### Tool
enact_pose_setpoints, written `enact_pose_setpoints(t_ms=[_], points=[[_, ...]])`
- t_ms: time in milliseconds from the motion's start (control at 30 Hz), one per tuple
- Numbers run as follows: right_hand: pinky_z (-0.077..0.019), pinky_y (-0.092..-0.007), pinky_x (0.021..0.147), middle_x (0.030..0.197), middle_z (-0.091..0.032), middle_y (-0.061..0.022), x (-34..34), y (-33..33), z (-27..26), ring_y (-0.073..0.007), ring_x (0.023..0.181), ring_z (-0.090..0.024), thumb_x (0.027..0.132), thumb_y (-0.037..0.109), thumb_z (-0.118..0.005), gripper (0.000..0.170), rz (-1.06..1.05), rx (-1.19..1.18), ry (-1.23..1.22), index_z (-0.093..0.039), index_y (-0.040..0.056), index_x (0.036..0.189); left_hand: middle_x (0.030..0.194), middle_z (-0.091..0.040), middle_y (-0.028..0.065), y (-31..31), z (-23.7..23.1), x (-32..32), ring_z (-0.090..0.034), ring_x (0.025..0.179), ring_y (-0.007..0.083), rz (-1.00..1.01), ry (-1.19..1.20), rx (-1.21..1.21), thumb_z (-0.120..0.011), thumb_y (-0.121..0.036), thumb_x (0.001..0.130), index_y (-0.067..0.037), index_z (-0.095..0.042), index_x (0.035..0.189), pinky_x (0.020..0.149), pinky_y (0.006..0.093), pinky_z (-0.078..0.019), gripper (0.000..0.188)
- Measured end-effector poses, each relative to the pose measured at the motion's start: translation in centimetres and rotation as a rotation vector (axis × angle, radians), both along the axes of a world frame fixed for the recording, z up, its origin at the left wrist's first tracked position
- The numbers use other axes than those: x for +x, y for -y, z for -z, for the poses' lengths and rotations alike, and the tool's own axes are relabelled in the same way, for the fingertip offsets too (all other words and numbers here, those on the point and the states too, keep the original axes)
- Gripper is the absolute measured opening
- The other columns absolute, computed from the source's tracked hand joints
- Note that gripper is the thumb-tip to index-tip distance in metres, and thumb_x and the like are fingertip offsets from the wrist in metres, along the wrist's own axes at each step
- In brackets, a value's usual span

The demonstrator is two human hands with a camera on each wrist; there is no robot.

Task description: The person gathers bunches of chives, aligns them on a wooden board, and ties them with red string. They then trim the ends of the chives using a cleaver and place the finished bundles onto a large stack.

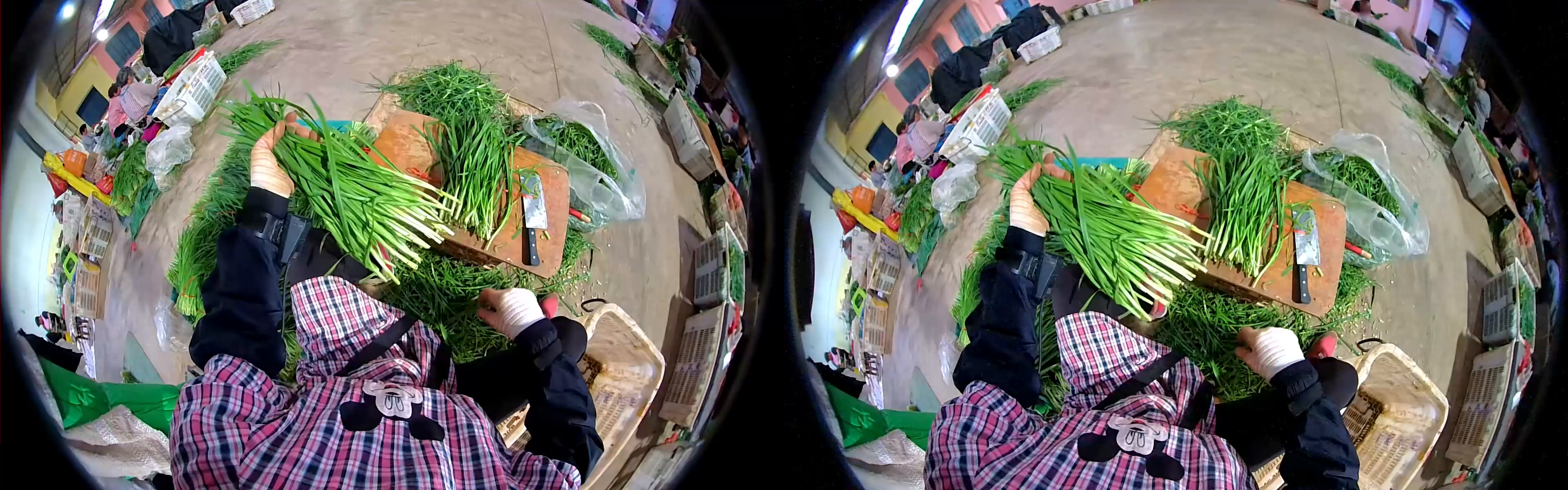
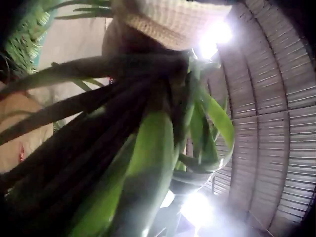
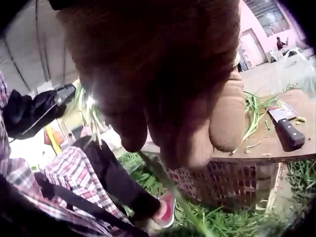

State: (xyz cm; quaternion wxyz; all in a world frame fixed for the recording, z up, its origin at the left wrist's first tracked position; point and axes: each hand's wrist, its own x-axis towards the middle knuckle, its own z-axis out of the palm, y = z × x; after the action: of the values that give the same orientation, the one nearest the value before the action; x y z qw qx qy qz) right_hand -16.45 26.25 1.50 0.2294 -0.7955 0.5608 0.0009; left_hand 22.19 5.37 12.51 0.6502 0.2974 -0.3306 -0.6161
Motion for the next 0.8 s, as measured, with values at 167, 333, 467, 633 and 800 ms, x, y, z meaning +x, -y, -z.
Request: enact_pose_setpoints(t_ms=[167,333,467,633,800], points=[[-0.0505,-0.0353,0.057,0.069,-0.064,-0.0123,4.0,1.5,-4.3,-0.0286,0.063,-0.064,0.078,0.033,-0.069,0.035,0.347,-0.368,0.501,-0.06,0.0142,0.106,0.078,-0.063,0.011,-0.5,0.0,-0.9,-0.063,0.076,0.0292,0.013,-0.048,-0.021,-0.057,-0.02,0.087,0.001,-0.046,0.119,0.076,0.0427,-0.0511,0.04],[-0.0511,-0.0331,0.058,0.069,-0.064,-0.0106,7.2,4.1,-6.2,-0.025,0.063,-0.065,0.078,0.03,-0.071,0.036,0.426,-0.435,0.546,-0.061,0.011,0.106,0.077,-0.063,0.0108,-0.9,-0.3,-1.6,-0.063,0.077,0.029,0.086,-0.046,-0.023,-0.057,-0.02,0.087,0.0,-0.048,0.117,0.077,0.0428,-0.0512,0.037],[-0.048,-0.0258,0.056,0.069,-0.063,-0.004,7.5,4.4,-4.6,-0.0136,0.06,-0.06,0.085,0.018,-0.065,0.022,0.441,0.055,1.373,-0.062,0.0014,0.1,0.083,-0.063,0.0097,-0.9,-0.4,-1.6,-0.061,0.08,0.0265,0.094,-0.025,-0.027,-0.051,-0.021,0.089,0.001,-0.061,0.079,0.078,0.0402,-0.0502,0.026],[-0.0478,-0.0288,0.058,0.066,-0.062,-0.0099,5.1,2.1,-5.0,-0.0177,0.059,-0.06,0.083,0.004,-0.057,0.011,0.379,0.111,1.687,-0.062,-0.0036,0.089,0.086,-0.065,0.0096,0.3,0.7,-0.5,-0.063,0.082,0.0278,0.076,-0.069,-0.014,-0.051,-0.02,0.089,0.001,-0.062,0.086,0.081,0.0428,-0.0502,0.024],[-0.0504,-0.0306,0.062,0.07,-0.063,-0.0087,-0.2,-0.7,-2.7,-0.0178,0.064,-0.063,0.082,0.006,-0.058,0.017,0.496,0.269,1.264,-0.063,-0.0005,0.097,0.09,-0.061,0.0084,0.7,0.1,-0.3,-0.058,0.084,0.0277,-0.064,-0.282,0.084,-0.044,-0.016,0.09,-0.003,-0.054,0.102,0.082,0.0453,-0.049,0.021]])
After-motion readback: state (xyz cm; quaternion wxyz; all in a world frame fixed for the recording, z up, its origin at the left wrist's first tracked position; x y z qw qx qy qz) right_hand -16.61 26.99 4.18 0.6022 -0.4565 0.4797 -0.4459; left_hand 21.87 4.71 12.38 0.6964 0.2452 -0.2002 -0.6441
